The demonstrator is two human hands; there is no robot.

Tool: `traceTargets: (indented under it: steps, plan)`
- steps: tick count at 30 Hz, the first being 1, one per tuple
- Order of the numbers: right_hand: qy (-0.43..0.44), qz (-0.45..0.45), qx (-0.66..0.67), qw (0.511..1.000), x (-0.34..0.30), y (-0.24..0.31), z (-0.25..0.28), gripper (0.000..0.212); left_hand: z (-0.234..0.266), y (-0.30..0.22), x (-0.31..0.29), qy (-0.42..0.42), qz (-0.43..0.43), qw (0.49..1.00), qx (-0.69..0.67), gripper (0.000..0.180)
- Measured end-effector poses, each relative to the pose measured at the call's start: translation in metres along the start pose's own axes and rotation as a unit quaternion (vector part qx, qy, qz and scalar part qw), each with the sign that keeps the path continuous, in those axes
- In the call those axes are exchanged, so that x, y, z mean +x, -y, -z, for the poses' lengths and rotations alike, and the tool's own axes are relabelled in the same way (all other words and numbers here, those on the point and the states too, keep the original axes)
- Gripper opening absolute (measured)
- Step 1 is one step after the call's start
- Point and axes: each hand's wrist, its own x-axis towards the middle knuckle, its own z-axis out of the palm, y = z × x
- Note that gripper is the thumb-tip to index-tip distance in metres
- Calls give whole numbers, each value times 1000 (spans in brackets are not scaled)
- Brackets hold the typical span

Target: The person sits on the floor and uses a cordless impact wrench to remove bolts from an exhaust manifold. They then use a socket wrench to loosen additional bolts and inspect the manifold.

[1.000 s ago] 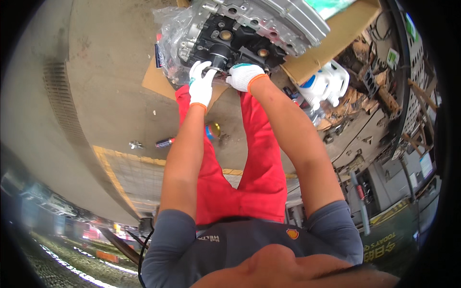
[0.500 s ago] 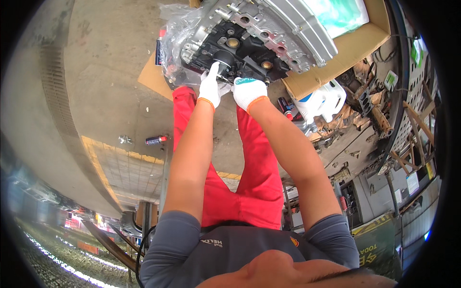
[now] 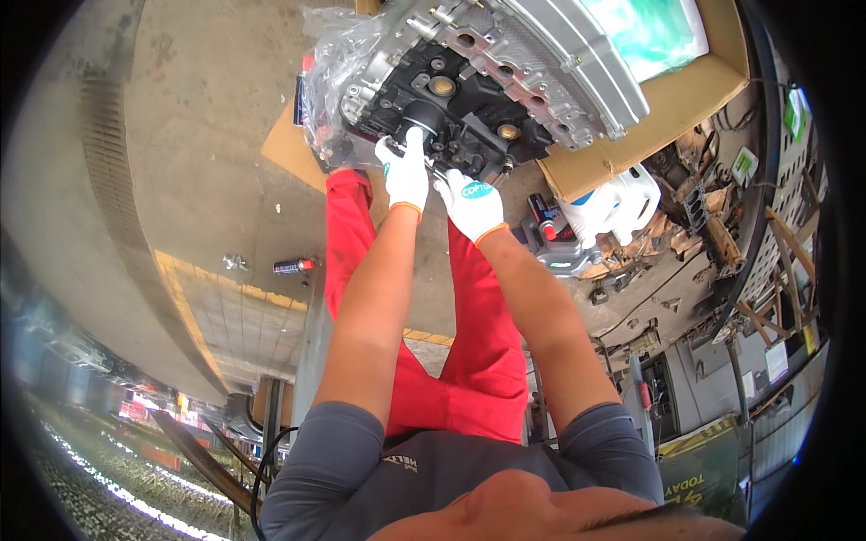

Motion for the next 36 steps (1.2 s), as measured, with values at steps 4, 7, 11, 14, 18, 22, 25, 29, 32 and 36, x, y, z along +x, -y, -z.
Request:
traceTargets:
  steps: [4, 7, 11, 14, 18, 22, 25, 29, 32, 36]
  plan:
    - [8, 2, 20, 1000, 1, 2, 1, 34, 7, 8, 7, 13, -6, 999, 31, 87]
    - [42, 16, -17, 999, 10, 24, 40, 31, 7, 3, 14, 58, 113, 978, -165, 80]
    - [153, 65, -181, 969, 46, 87, 103, 20, 21, 0, 29, 227, 300, 842, -387, 58]
    - [118, 50, -165, 978, 42, 79, 97, 19, 9, -5, 32, 204, 262, 854, -402, 57]
    - [23, 58, -57, 996, 10, 31, 61, 26, -2, 20, 27, 35, 115, 964, -237, 66]
    - [22, 34, -32, 999, 1, -1, 18, 33, -5, -4, 0, 9, 14, 996, -89, 86]
    - [-34, 45, 37, 998, 0, -8, -11, 35, -4, 5, -2, -28, -24, 999, 16, 84]
    - [61, -15, -27, 998, 0, 17, 30, 35, 5, 0, 5, -2, 20, 999, 33, 92]
    - [46, 72, -129, 988, 22, 53, 84, 20, 5, -4, 18, 118, 194, 940, -254, 75]
    - [35, 81, -165, 982, 32, 76, 98, 19, 3, 13, 36, 172, 251, 858, -415, 57]
